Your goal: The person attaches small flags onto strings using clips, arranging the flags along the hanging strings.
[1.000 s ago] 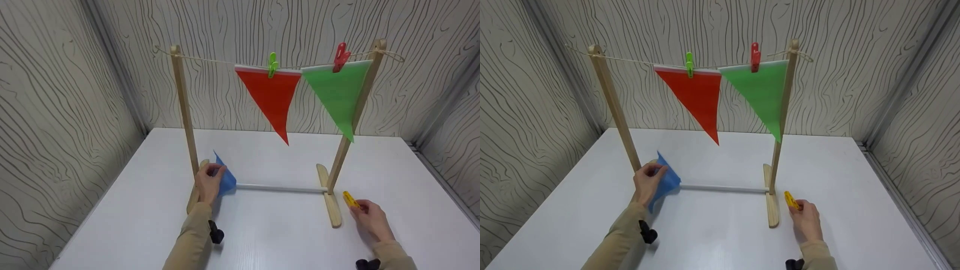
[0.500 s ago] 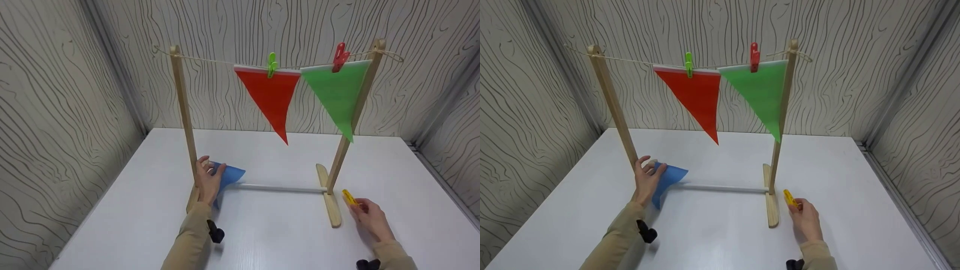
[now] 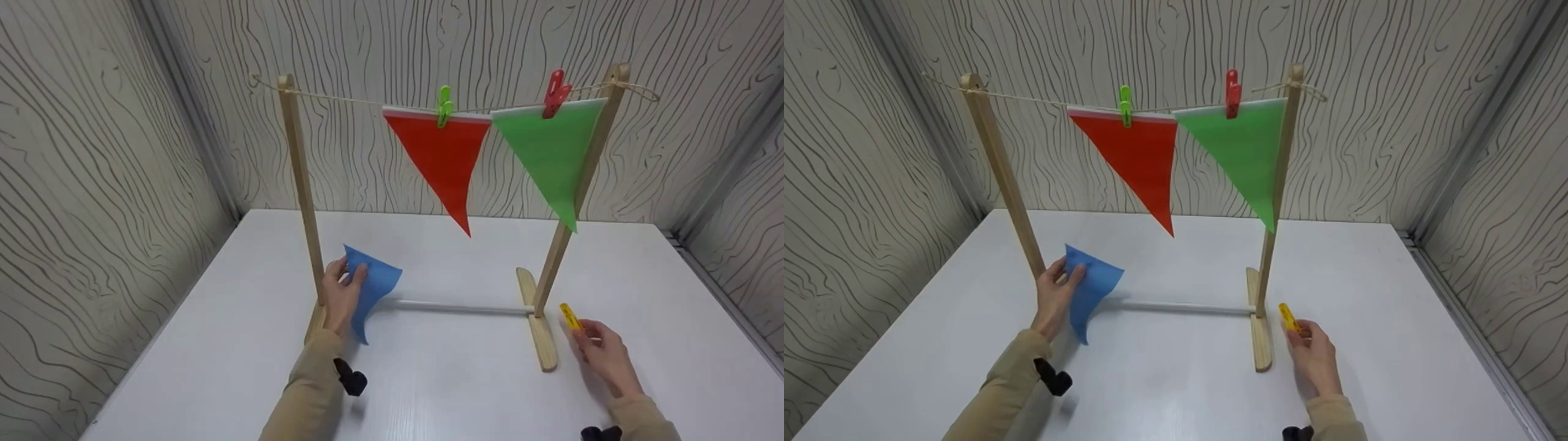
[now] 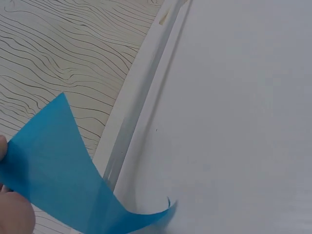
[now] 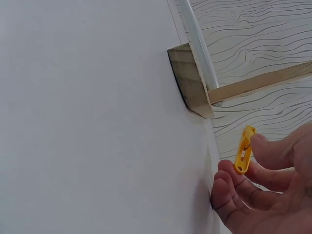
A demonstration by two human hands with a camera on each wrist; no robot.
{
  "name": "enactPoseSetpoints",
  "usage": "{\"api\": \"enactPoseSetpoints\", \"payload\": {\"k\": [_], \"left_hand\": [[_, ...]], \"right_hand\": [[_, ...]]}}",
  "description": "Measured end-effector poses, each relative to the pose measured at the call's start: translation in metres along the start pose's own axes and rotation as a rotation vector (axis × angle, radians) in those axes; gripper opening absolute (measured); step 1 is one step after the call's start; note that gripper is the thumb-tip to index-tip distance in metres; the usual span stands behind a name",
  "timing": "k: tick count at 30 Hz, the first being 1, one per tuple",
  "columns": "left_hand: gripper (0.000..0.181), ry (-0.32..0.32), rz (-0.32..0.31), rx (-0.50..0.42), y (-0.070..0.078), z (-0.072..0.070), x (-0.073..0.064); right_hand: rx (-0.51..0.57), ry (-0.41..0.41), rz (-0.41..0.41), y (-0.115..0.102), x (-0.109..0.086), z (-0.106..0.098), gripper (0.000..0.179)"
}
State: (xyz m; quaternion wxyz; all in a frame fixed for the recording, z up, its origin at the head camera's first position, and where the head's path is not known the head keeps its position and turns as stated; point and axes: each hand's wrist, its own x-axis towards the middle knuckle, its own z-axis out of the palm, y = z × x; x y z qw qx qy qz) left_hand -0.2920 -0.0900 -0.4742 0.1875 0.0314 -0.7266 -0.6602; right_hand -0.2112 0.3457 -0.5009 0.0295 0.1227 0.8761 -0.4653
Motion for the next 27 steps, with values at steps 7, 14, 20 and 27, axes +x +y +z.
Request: {"api": "enactPoseSetpoints", "payload": {"k": [7,14,20,27], "left_hand": [[0.032,0.016,-0.002,0.001,0.01,0.002,-0.001],[0.039,-0.003,-0.06,-0.026,0.023,0.002,-0.002],[0.039,-0.01,-0.039,-0.064,0.037,0.0,-0.003],[0.044,0.008,-0.001,-0.077,0.051,-0.003,-0.006]], "right_hand": [[0.109,0.038,0.018,-0.004,-0.005,0.006,0.057],[0.254,0.107,0.018,-0.009,-0.008,0.015,0.053],[0.383,0.174,-0.026,-0.014,-0.011,0.023,0.05],[0.64,0.25,-0.104,-0.026,-0.012,0.036,0.044]]}}
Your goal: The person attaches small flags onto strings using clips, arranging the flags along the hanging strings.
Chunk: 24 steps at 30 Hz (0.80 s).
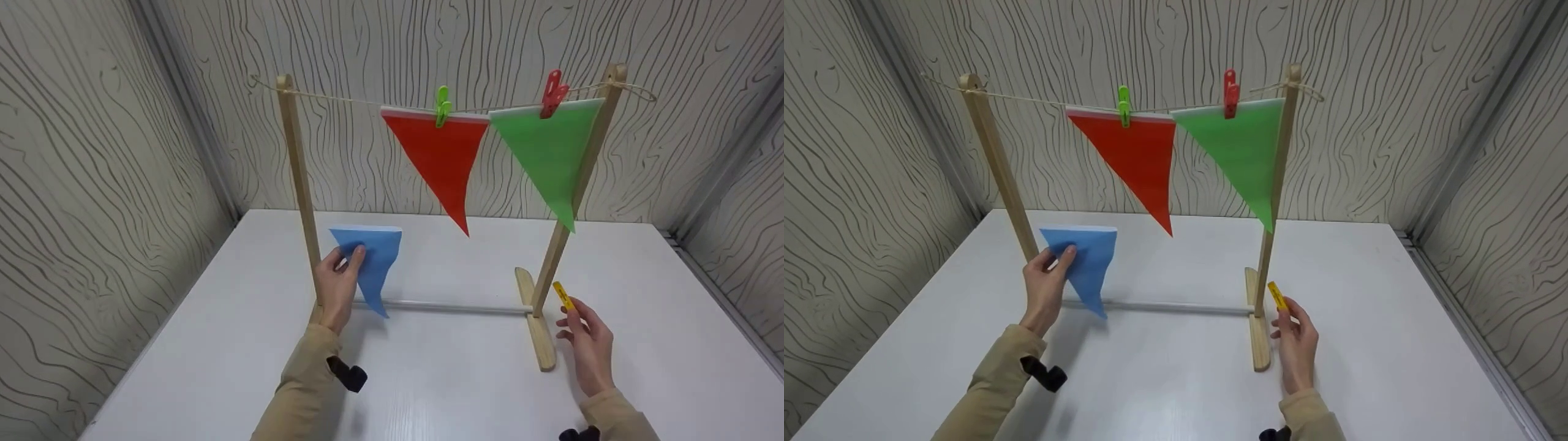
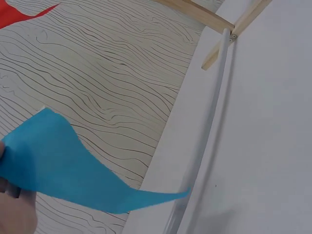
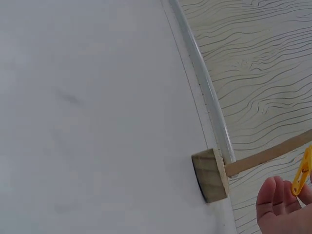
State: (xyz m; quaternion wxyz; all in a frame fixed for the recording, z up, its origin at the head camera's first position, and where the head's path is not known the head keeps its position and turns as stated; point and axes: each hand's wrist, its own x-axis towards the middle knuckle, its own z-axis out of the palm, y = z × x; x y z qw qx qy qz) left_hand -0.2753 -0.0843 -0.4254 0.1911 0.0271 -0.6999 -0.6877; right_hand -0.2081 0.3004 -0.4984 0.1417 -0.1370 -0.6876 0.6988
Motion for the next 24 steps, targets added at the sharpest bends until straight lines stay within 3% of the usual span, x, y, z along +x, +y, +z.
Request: {"api": "enactPoseSetpoints", "payload": {"k": [6,13,19,24], "left_hand": [[0.045,-0.022,0.054,-0.03,0.012,-0.003,-0.003],[0.044,-0.005,0.113,-0.04,0.022,-0.002,-0.005],[0.036,0.019,0.169,-0.054,0.028,-0.002,-0.004],[0.031,0.043,0.246,-0.095,0.035,-0.004,-0.003]], "right_hand": [[0.209,0.064,0.006,-0.006,-0.005,0.011,0.036],[0.42,0.144,-0.018,-0.011,-0.011,0.019,0.03],[0.651,0.18,-0.109,-0.014,-0.016,0.023,0.03],[0.761,0.178,-0.223,-0.017,-0.018,0.028,0.03]]}}
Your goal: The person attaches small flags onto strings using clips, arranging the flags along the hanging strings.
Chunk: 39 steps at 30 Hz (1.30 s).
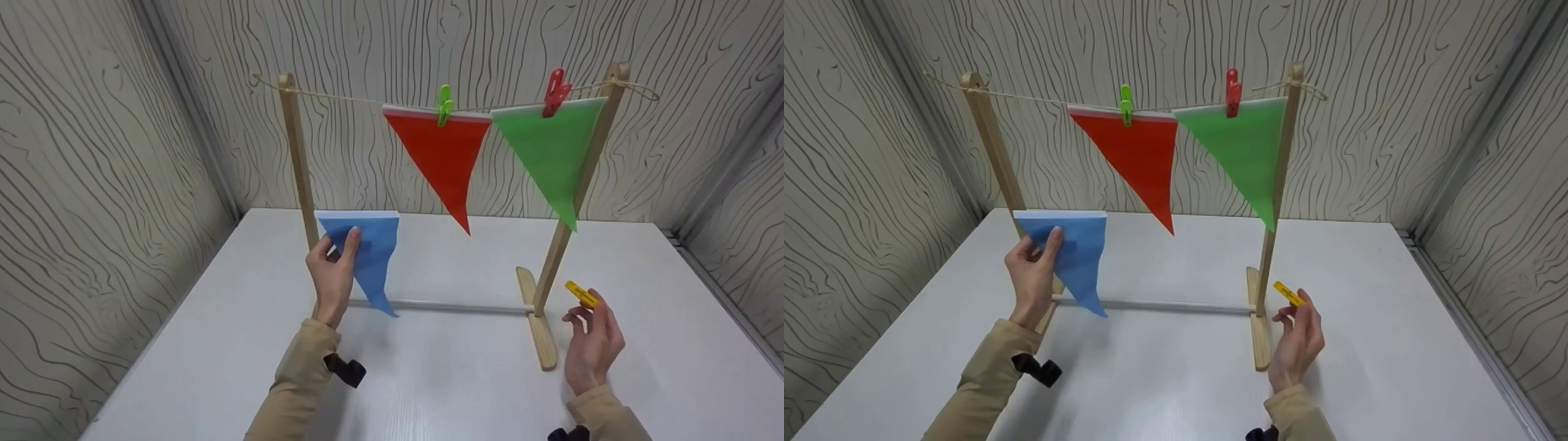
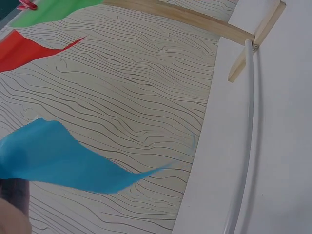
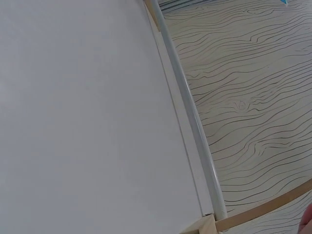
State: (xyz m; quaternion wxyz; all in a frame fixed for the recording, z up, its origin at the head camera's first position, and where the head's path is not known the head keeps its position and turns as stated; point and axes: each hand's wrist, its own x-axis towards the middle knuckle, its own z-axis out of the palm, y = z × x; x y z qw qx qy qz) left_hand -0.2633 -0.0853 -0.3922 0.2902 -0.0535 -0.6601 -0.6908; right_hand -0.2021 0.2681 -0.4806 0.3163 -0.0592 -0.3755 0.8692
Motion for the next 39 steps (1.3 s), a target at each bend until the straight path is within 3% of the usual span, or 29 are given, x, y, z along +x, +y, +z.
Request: {"api": "enactPoseSetpoints", "payload": {"k": [5,9,15,21,32,39], "left_hand": [[0.031,0.017,0.036,-0.017,0.008,0.0,0.002],[0.032,0.017,0.04,-0.044,0.014,0.001,0.004],[0.035,0.005,-0.043,-0.101,0.024,0.003,0.006],[0.04,-0.017,-0.139,-0.159,0.033,0.004,0.006],[0.037,-0.056,-0.106,-0.198,0.044,0.006,0.011],[0.037,-0.082,-0.069,-0.177,0.051,0.005,0.013]], "right_hand": [[0.074,-0.011,-0.105,0.001,-0.001,0.009,0.03],[0.097,-0.028,-0.142,-0.001,-0.002,0.016,0.032],[0.13,-0.079,-0.105,-0.004,-0.006,0.026,0.029],[0.178,-0.114,0.001,-0.01,-0.009,0.036,0.024],[0.172,-0.201,0.066,-0.018,-0.013,0.063,0.029],[0.181,-0.314,0.023,-0.018,-0.014,0.084,0.029]]}}
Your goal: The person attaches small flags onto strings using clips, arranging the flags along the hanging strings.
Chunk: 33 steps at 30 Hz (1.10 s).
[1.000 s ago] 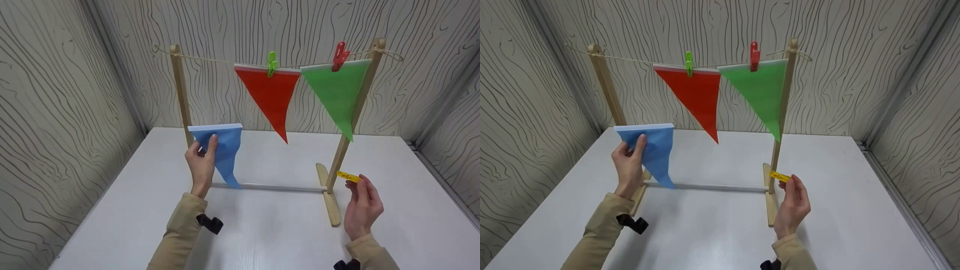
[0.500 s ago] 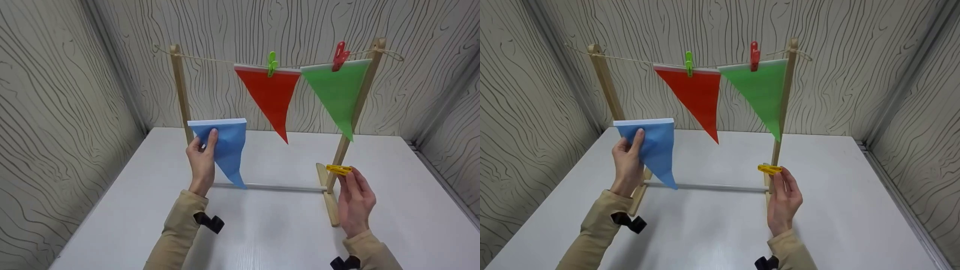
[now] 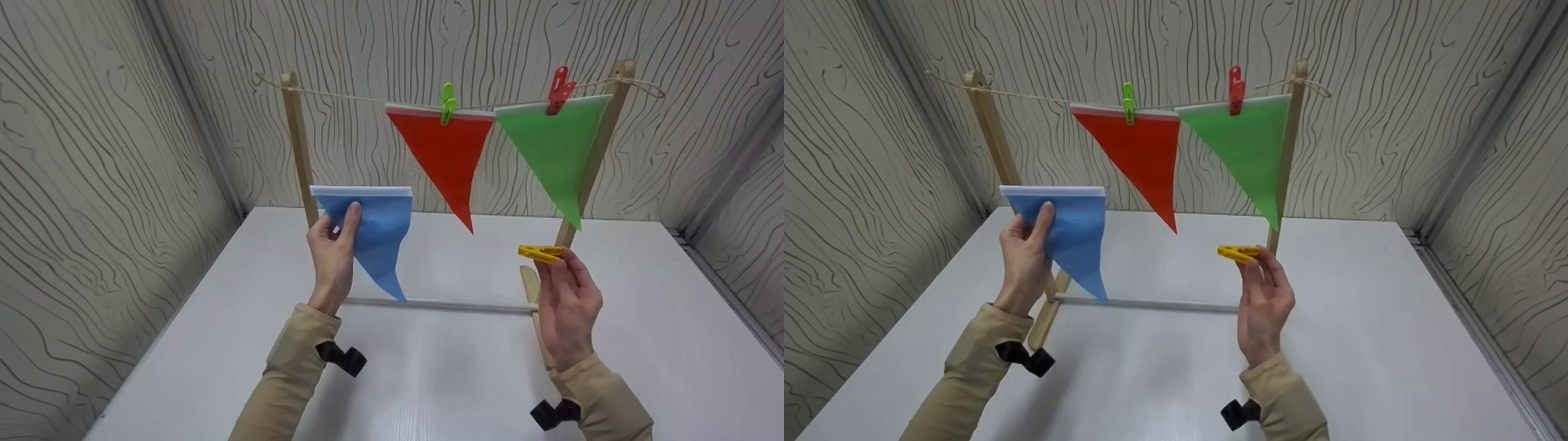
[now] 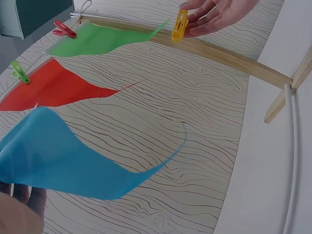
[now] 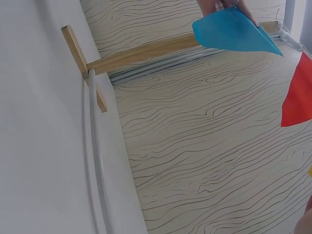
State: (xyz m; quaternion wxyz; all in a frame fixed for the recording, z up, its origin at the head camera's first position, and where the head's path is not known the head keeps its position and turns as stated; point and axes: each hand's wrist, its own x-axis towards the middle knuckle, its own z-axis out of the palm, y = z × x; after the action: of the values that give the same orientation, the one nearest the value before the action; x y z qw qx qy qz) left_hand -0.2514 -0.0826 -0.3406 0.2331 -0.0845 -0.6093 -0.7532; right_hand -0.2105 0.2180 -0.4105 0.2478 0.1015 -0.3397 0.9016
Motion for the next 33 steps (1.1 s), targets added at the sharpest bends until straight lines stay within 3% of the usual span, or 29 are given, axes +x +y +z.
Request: {"api": "enactPoseSetpoints", "payload": {"k": [9,15,28,33], "left_hand": [[0.039,-0.006,0.016,-0.01,0.007,-0.001,0.002],[0.036,0.004,0.015,-0.021,0.01,0.0,0.009],[0.029,0.021,-0.037,-0.126,0.017,0.0,0.024],[0.026,0.029,-0.033,-0.138,0.02,0.001,0.03]], "right_hand": [[-0.075,-0.12,-0.092,0.006,0.012,0.029,0.026],[-0.102,-0.172,-0.109,0.009,0.022,0.047,0.027],[-0.109,-0.108,-0.068,0.016,0.039,0.078,0.03],[-0.128,-0.131,-0.054,0.018,0.041,0.091,0.03]]}}
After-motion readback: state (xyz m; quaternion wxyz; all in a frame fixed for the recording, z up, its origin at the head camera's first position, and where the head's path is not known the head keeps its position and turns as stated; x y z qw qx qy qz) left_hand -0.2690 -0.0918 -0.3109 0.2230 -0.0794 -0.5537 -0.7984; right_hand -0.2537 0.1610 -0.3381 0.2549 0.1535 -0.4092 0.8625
